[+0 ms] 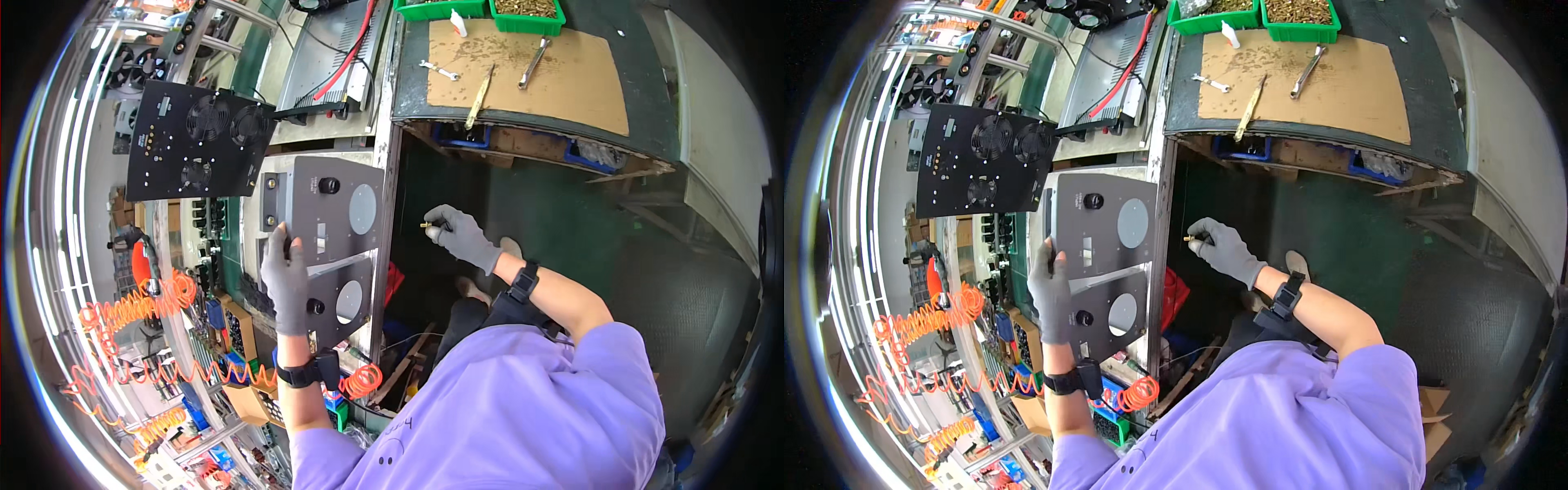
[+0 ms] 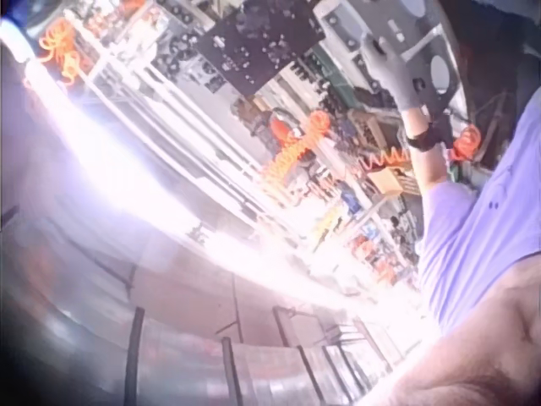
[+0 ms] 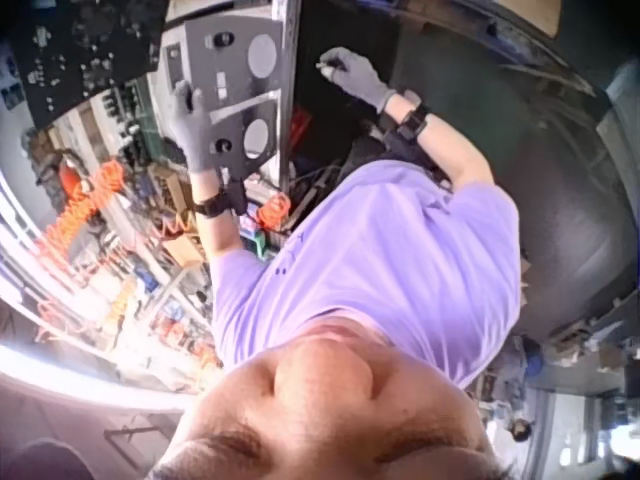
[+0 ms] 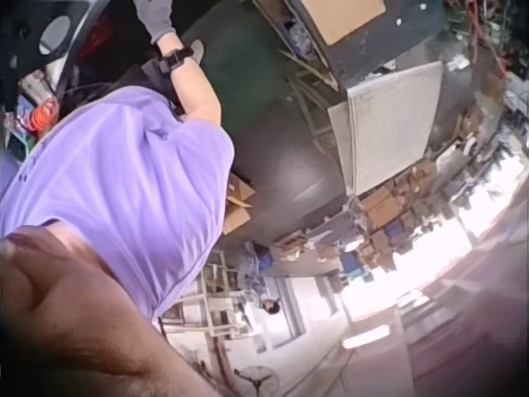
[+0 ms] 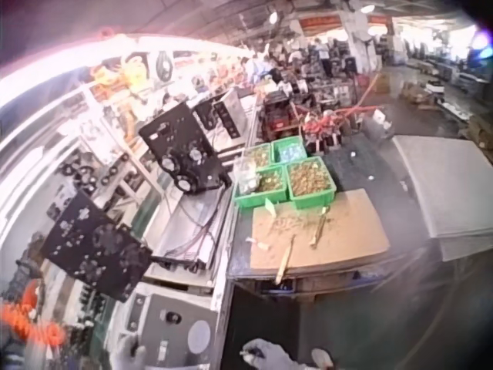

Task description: Assembling and organizing electronic unit components including casings, fans, and wiring harnesses.

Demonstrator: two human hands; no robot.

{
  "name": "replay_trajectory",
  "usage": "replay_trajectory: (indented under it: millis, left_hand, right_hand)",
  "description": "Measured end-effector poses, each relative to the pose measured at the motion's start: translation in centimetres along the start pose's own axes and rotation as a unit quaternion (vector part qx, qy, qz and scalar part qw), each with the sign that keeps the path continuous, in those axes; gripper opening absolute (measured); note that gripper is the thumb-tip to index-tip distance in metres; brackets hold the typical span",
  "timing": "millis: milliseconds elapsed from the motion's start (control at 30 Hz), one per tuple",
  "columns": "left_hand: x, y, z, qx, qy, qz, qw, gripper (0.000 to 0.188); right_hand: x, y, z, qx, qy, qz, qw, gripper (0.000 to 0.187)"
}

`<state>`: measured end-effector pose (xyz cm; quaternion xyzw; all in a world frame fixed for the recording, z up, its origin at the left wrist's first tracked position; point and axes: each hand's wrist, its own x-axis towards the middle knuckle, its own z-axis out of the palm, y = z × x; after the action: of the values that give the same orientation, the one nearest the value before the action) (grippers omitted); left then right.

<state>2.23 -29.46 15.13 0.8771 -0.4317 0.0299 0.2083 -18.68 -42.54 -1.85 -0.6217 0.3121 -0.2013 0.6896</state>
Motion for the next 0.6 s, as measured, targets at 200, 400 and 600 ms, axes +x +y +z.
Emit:
replay_trajectory:
  millis: [200, 400, 600]
  left_hand:
    - [0.4, 1.6, 0.0, 0.057, 0.014, 0.087, 0.994, 0.034]
    - [0.9, 0.9, 0.1, 0.026, -0.127, -0.062, 0.99, 0.026]
    - [1.0, 0.1, 0.6, 0.031, -0.108, -0.036, 0.993, 0.026]
  right_hand:
    - [2.5, 2.8, 4.1, -0.015, -0.017, 0.028, 0.999, 0.019]
    - [4.1, 6.9, 10.8, -0.081, 0.032, 0.013, 0.996, 0.017]
    - [4.7, 9.8, 14.0, -0.06, 0.084, 0.078, 0.992, 0.013]
